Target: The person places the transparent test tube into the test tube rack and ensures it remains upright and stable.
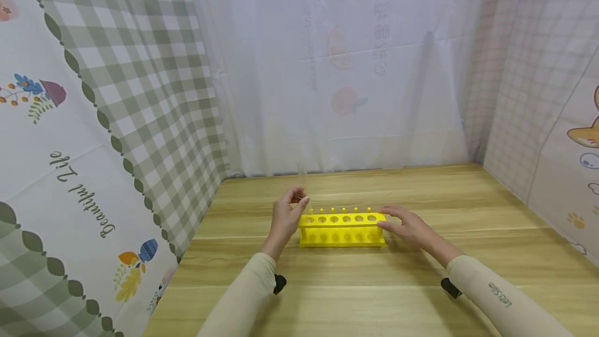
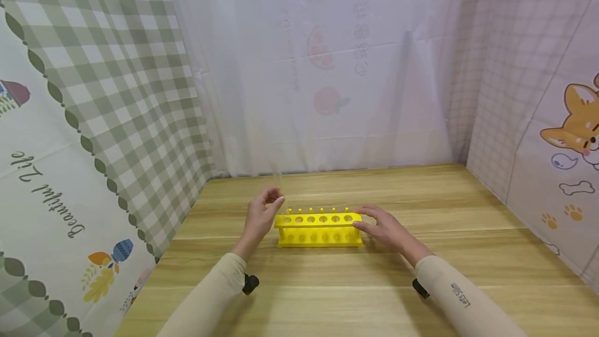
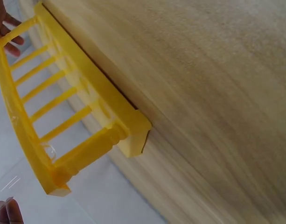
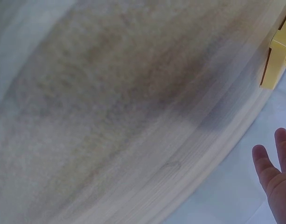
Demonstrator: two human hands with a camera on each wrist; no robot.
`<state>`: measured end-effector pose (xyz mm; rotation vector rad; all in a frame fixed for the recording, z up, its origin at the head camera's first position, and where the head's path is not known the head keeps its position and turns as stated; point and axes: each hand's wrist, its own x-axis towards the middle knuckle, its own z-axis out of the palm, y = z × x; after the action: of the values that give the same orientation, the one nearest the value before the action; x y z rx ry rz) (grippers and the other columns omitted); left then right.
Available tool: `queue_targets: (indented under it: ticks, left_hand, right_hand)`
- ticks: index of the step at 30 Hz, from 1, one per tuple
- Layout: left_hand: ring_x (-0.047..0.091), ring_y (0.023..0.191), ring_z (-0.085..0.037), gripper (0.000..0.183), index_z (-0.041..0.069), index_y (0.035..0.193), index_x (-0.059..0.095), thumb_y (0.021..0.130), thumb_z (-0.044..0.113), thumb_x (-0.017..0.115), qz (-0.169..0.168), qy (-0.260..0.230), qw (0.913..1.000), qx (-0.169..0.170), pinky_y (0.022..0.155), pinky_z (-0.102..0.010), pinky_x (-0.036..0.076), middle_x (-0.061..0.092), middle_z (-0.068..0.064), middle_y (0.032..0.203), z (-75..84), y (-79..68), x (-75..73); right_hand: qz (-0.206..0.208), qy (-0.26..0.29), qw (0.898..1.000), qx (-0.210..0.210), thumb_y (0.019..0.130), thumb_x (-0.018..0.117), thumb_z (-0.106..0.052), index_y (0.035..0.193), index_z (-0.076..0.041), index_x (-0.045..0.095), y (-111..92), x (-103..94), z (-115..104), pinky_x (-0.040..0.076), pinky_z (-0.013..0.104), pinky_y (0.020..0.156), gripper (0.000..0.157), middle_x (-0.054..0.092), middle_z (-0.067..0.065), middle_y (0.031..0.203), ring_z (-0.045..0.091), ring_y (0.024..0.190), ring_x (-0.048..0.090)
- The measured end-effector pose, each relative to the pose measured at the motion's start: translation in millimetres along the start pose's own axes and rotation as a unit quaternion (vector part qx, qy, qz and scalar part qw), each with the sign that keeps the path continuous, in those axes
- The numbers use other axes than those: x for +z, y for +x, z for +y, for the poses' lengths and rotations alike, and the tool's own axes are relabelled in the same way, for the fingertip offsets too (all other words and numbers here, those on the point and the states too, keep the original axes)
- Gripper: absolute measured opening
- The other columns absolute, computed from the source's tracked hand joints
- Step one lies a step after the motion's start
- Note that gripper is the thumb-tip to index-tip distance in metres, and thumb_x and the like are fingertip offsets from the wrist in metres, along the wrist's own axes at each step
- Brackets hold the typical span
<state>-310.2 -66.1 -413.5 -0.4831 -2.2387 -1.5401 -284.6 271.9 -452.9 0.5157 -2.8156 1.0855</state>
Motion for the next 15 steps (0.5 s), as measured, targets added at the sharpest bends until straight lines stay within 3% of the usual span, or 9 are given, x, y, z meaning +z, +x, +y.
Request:
queue_targets:
  ticks: [15]
  left_hand:
    - [0.066, 0.093, -0.022, 0.021, 0.003, 0.115, 0.065, 0.095, 0.011, 0.068, -0.023, 0.031, 0.9993, 0.004, 0.078, -0.032, 0.055, 0.067, -0.003, 0.097, -12.2, -9.9, 3.3]
  right_hand:
    - [0.002, -0.002, 1.000, 0.003, 0.098, 0.061, -0.044, 0.139, -0.004, 0.055, -0.7, 0.3, -0.7, 0.034, 0.070, 0.100, 0.057, 0.045, 0.027, 0.145, 0.053, 0.132, 0.039]
